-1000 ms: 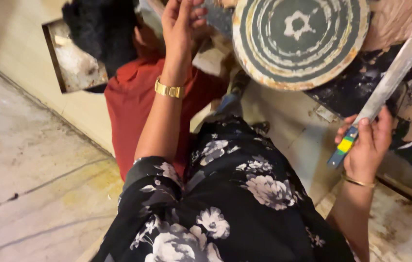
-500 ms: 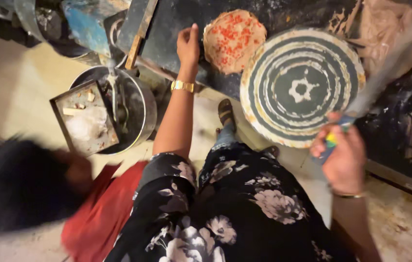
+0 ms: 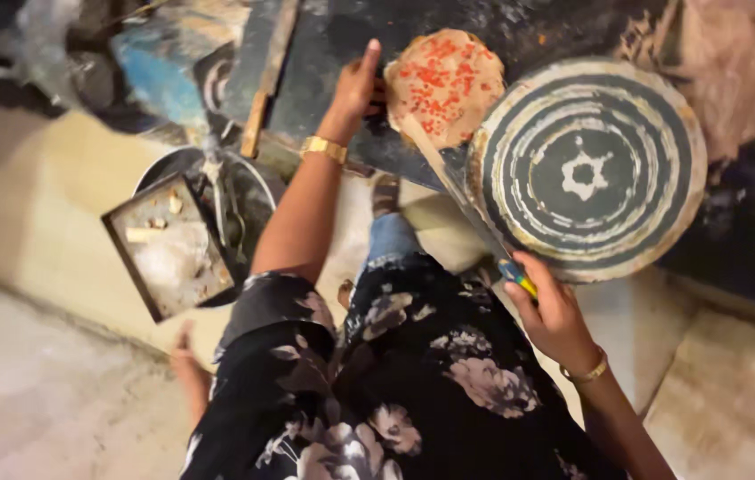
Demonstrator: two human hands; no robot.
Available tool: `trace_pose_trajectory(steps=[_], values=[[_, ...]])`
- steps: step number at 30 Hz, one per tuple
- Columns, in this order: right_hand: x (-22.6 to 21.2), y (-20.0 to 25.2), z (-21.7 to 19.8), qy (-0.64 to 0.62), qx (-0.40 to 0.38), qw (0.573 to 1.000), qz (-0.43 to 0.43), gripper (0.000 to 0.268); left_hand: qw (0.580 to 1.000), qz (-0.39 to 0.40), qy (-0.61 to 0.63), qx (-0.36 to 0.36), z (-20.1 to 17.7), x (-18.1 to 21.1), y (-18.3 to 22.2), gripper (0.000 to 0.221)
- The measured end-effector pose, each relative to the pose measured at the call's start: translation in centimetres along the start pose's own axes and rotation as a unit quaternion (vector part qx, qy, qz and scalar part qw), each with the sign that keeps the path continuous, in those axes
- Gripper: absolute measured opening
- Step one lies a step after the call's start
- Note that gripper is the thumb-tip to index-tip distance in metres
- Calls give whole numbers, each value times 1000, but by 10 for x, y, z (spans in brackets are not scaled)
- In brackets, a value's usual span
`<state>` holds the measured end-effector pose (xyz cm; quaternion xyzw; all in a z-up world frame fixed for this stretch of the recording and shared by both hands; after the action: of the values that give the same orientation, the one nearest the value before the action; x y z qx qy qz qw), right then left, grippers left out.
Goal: The person frosts a cake on a rotating stand by hand and using a palette knife, applying chocolate frosting to the top and sides.
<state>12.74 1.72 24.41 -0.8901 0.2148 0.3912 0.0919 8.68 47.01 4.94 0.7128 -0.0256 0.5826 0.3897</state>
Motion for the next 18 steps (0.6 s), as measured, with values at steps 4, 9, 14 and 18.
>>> trace_pose_trajectory(steps=[4, 9, 14, 18], values=[[4, 24, 26, 17, -1, 988, 155, 43, 952, 265, -148, 35, -1, 24, -13, 62], [-15, 34, 96, -58, 48, 953, 295, 46, 931, 314, -111, -149, 2, 44, -22, 54], [-26, 49, 186, -250, 219, 860, 388, 34, 925, 286, -220, -121, 6, 48, -21, 59], [-11, -18, 224, -292, 287, 836, 365, 35, 932, 288, -200, -92, 15, 39, -36, 66]])
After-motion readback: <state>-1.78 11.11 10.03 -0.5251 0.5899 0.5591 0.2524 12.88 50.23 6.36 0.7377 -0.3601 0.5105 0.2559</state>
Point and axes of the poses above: each hand's wrist, its own y-axis away from the middle knuckle, its own z-axis out of the palm, x = y × z, the point moved 3 cm from there along -y, towards the middle knuckle
